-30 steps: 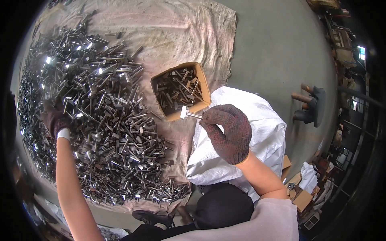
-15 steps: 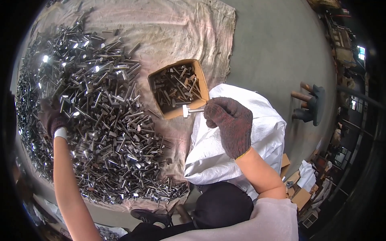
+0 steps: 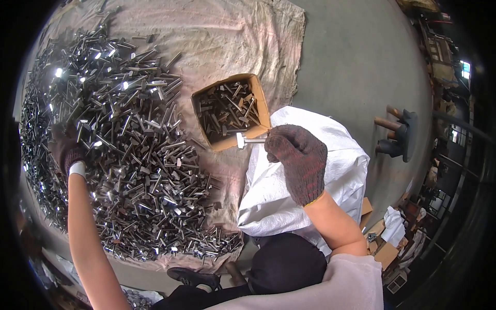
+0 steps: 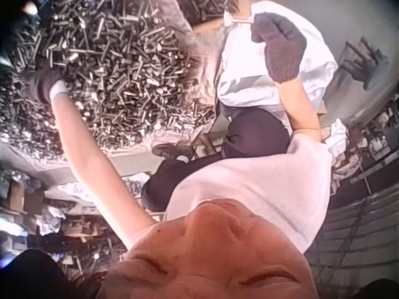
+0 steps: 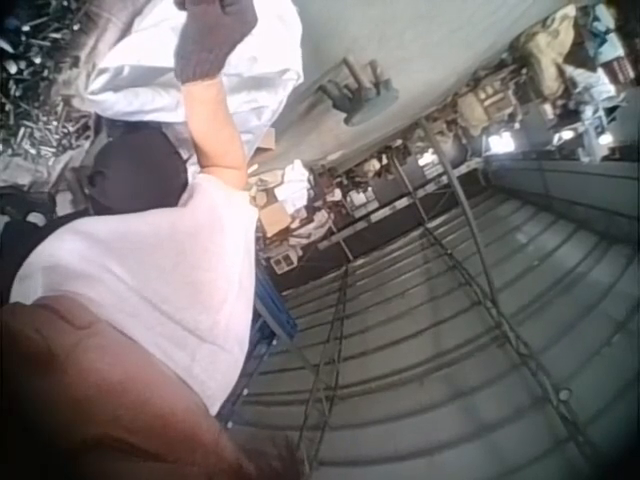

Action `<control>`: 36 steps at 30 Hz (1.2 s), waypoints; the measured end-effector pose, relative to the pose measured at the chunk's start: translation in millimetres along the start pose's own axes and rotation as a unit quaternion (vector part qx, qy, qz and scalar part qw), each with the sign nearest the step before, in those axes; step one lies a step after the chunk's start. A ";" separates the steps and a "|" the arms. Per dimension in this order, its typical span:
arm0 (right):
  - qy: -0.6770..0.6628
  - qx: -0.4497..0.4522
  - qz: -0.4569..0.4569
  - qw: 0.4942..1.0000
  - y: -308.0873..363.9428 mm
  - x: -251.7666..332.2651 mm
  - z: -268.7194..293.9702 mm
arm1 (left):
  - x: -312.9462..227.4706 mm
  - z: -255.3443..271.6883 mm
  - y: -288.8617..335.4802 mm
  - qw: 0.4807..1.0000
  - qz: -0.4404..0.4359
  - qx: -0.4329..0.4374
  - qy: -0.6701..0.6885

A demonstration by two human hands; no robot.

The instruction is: The person sorts various metal parts from a large pile on the floor into a small cardboard box by hand, wearing gloves.

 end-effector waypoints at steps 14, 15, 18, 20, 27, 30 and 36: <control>-0.303 0.132 -0.119 0.936 18.1 -29.3 -24.7 | 75.4 -26.3 -14.1 0.977 -0.134 0.150 0.068; -0.324 0.145 -0.142 0.924 19.5 -30.6 -26.2 | 68.5 -23.5 3.3 0.933 -0.301 0.187 -0.068; -0.390 0.212 -0.181 0.878 24.5 -31.9 -32.4 | 58.3 24.4 50.5 0.944 -0.226 0.153 0.186; -0.373 0.181 -0.210 0.885 27.9 -38.0 -32.3 | 13.3 65.6 99.5 0.937 -0.075 0.164 0.299; -0.456 0.278 -0.227 0.815 49.9 -39.5 -37.6 | -94.9 182.3 232.5 0.634 0.088 0.361 0.679; -0.434 0.263 -0.259 0.822 61.4 -31.5 -45.8 | -116.0 209.5 256.6 0.556 0.092 0.435 0.702; -0.417 0.283 -0.296 0.811 68.6 -41.2 -43.0 | -143.2 233.0 263.7 0.540 0.058 0.490 0.682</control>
Point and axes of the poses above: each hand's wrist, its own y-axis away from the middle knuckle, its own z-axis out of the back of the hand, x = y × z, the point moved 5 cm from there along -y, towards the middle knuckle, and after that the axes turned 9 degrees about y, right-handed, at the moved point
